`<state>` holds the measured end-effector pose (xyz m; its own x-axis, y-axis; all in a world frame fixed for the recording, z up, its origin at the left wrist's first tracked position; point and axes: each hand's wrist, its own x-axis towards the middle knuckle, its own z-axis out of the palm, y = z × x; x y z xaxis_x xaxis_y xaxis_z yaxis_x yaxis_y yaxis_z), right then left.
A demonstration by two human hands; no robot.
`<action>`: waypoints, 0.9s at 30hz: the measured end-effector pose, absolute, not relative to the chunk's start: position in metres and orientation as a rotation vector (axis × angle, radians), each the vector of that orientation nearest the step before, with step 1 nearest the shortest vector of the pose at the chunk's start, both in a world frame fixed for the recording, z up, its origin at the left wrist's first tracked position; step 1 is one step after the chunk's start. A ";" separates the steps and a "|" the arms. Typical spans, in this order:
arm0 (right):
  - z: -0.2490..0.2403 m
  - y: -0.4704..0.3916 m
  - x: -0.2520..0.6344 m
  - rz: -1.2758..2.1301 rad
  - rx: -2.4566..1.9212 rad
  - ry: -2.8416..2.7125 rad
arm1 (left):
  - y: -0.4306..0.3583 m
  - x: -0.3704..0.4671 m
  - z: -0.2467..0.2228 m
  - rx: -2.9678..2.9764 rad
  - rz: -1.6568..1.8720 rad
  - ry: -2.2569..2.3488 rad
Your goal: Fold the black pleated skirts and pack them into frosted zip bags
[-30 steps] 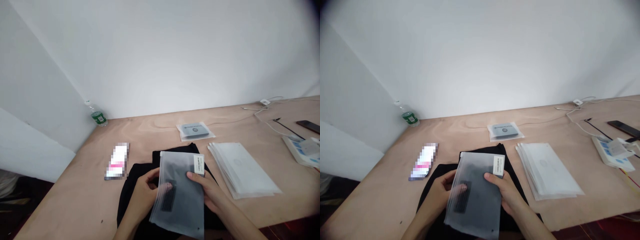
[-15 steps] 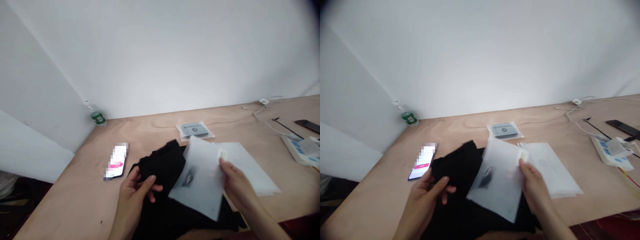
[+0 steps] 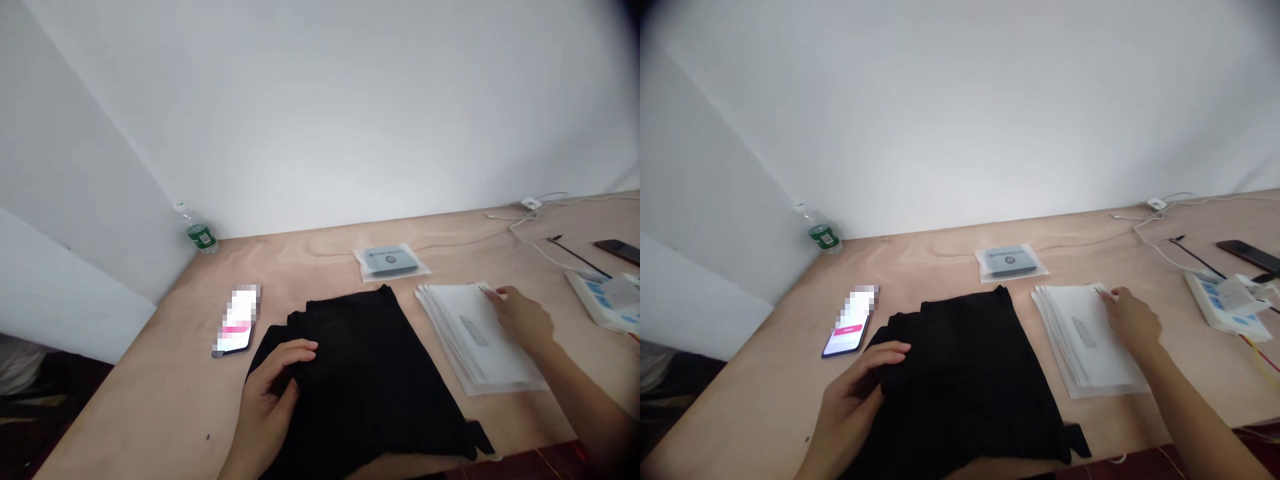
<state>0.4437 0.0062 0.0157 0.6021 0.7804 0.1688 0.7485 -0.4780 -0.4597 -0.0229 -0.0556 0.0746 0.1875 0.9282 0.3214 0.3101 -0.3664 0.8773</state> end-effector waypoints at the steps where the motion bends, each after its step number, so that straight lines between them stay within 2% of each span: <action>1: 0.017 0.005 0.437 0.009 -2.335 -1.227 | -0.056 -0.024 0.075 1.847 1.153 1.153; 3: 0.027 0.000 0.415 -0.100 -2.270 -1.264 | -0.054 -0.023 0.075 1.942 1.088 1.122; 5: 0.042 -0.010 0.381 0.012 -2.122 -1.306 | -0.051 -0.018 0.077 2.041 1.009 1.078; 8: 0.061 -0.035 0.308 0.494 -1.837 -1.387 | -0.045 -0.001 0.079 2.243 0.879 0.985; 9: 0.064 -0.045 0.281 0.782 -1.690 -1.332 | -0.045 0.007 0.079 2.316 0.841 0.951; 12: 0.066 -0.072 0.217 1.488 -1.361 -0.952 | -0.050 0.029 0.077 2.411 0.800 0.888; 14: 0.063 -0.083 0.194 1.674 -1.314 -0.591 | -0.058 0.041 0.071 2.326 0.866 0.940; 18: 0.059 -0.085 0.182 1.636 -1.204 -0.243 | -0.074 0.052 0.058 2.047 1.027 1.102; 23: 0.061 -0.078 0.179 1.596 -1.141 -0.216 | -0.080 0.058 0.051 1.746 1.158 1.177; 27: 0.062 -0.079 0.178 1.596 -1.010 -0.225 | -0.079 0.062 0.057 1.351 1.469 1.252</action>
